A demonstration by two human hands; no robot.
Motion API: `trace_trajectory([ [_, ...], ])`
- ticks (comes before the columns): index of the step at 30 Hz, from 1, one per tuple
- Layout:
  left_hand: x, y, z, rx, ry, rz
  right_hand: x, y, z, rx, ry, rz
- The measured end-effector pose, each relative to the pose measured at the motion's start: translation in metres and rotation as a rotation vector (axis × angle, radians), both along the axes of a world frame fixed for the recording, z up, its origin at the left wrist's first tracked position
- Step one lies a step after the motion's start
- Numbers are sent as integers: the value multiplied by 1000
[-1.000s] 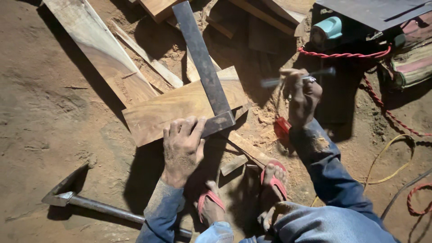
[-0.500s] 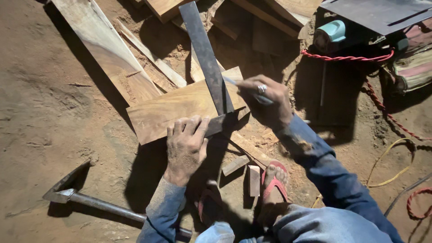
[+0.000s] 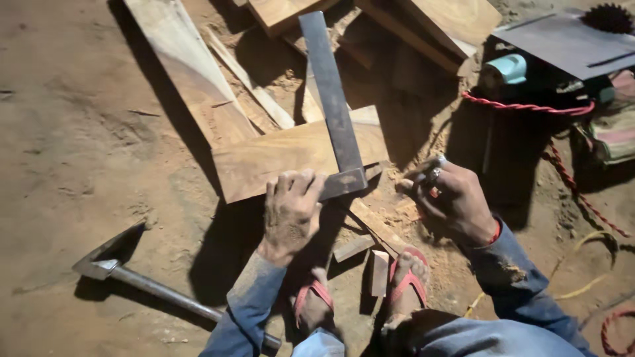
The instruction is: The person sits on the ground in a woodworking shop and measures wooden blocks with a tape measure. They use an L-shaped square and a pencil to mark straight lines across the wood pieces, repositioning the square and wood to mark multiple pieces.
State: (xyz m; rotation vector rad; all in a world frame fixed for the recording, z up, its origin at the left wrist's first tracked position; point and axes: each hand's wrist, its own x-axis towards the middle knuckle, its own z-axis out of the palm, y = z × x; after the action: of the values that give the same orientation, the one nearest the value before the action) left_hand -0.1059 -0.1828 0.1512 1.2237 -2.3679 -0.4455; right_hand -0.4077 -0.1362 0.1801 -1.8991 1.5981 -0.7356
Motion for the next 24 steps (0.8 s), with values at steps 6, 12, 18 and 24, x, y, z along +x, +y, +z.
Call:
trace_trajectory([
  [6, 21, 37, 11, 17, 277, 200, 27, 20, -80, 328, -591, -258],
  [12, 28, 71, 30, 453, 796, 347, 89, 40, -67, -130, -353, 222],
  [18, -2, 89, 32, 454, 882, 159, 138, 59, -54, 463, -695, 306],
  [24, -8, 90, 26, 103, 768, -52, 130, 74, -80, 608, -887, 286],
])
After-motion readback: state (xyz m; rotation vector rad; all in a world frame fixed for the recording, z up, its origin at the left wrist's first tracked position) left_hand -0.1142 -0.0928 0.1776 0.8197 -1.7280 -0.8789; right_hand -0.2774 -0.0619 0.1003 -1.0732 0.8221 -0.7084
